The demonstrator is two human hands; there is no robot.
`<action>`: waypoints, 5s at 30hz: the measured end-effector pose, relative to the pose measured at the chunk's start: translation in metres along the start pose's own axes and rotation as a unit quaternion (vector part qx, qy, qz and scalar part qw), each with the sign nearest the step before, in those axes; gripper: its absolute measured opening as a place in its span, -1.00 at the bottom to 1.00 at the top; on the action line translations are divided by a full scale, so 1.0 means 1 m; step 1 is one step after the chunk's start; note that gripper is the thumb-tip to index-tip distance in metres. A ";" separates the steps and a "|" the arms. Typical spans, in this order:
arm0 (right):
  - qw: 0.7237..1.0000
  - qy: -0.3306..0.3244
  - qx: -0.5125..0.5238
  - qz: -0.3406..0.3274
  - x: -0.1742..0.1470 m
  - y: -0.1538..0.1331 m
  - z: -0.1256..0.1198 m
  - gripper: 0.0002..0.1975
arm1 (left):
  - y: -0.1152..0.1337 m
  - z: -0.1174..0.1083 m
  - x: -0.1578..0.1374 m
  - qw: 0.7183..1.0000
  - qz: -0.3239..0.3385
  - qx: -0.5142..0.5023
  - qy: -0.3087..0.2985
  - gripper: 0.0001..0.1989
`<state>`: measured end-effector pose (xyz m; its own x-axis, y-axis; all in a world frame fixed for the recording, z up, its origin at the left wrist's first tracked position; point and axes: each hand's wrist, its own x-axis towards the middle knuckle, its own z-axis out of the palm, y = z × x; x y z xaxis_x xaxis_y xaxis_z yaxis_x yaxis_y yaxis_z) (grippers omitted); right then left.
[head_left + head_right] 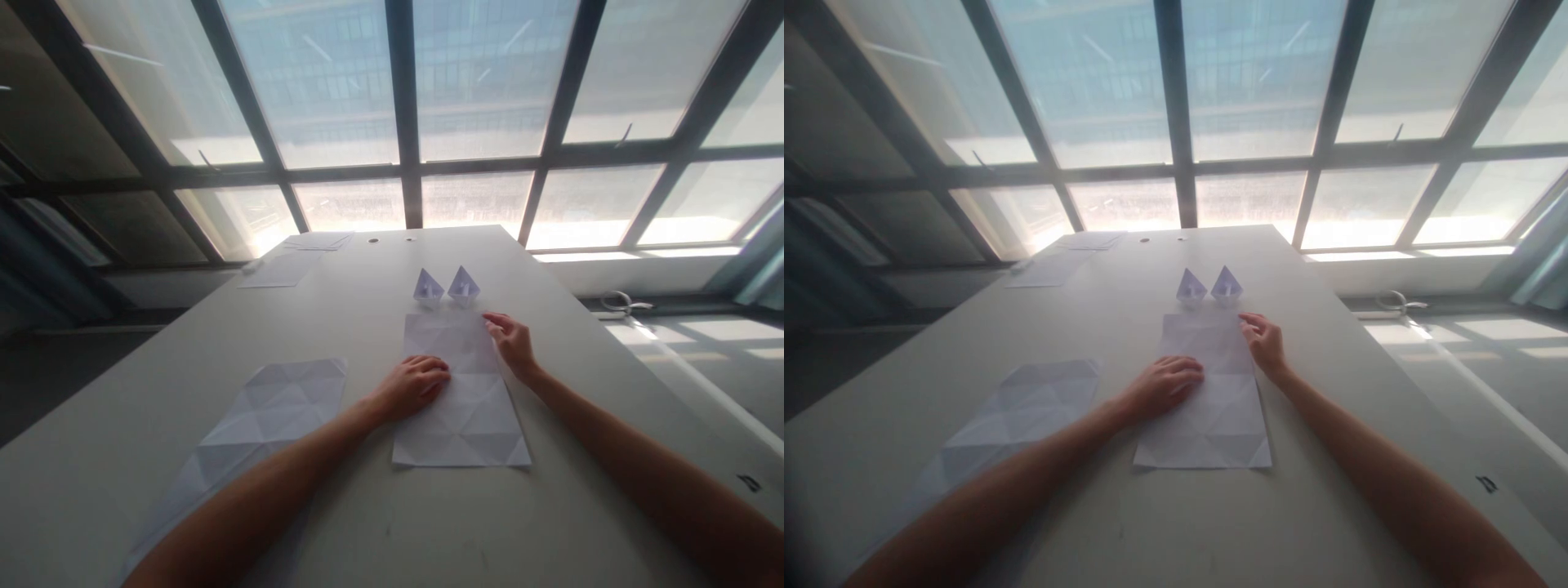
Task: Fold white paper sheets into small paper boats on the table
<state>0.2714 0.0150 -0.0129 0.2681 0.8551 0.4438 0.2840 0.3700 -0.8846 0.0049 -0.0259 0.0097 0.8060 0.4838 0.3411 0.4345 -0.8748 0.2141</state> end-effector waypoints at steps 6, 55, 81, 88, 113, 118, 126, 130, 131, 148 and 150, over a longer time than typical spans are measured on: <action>0.990 0.025 0.131 -0.036 -0.002 -0.020 -0.004 -0.75 | -0.004 -0.002 0.001 0.995 -0.049 0.079 0.017 -0.80; 0.931 -0.365 0.020 -0.004 -0.054 -0.052 0.031 -0.60 | 0.083 -0.073 0.007 0.976 -0.097 0.059 0.185 -0.81; 0.839 -0.343 -0.410 -0.102 -0.069 -0.036 0.037 -0.36 | -0.004 0.007 -0.004 0.982 -0.114 0.080 -0.128 -0.32; 0.835 -0.321 -0.441 -0.075 -0.059 -0.023 0.026 -0.33 | -0.020 0.007 -0.011 0.970 -0.180 0.095 -0.131 -0.21; 0.874 -0.288 -0.369 -0.130 -0.051 -0.029 0.022 -0.57 | 0.003 0.004 -0.007 0.992 -0.075 0.049 -0.094 -0.42; 0.881 -0.276 -0.354 -0.151 -0.050 -0.025 0.022 -0.60 | -0.002 0.001 -0.006 0.991 -0.063 0.035 -0.113 -0.40; 0.893 -0.266 -0.316 -0.181 -0.049 -0.019 0.022 -0.65 | 0.002 -0.006 -0.004 0.991 -0.014 0.004 -0.131 -0.31; 0.902 -0.265 -0.286 -0.185 -0.049 -0.022 0.023 -0.68 | 0.002 -0.007 -0.005 0.991 -0.014 -0.002 -0.130 -0.29; 0.904 -0.264 -0.278 -0.186 -0.049 -0.023 0.023 -0.68 | 0.002 -0.007 -0.005 0.992 -0.015 -0.003 -0.129 -0.29; 0.933 -0.260 -0.193 -0.153 -0.048 -0.024 0.021 -0.55 | -0.002 -0.002 -0.003 0.996 0.027 -0.038 -0.072 -0.34; 0.938 -0.249 -0.194 -0.139 -0.048 -0.026 0.021 -0.57 | -0.003 -0.001 -0.003 0.997 0.027 -0.029 -0.061 -0.36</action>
<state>0.2320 -0.0282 -0.0143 -0.3032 0.8442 0.4421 0.6195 0.5271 -0.5817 0.0009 -0.0246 0.0085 0.8721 0.4267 0.2395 0.3685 -0.8947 0.2525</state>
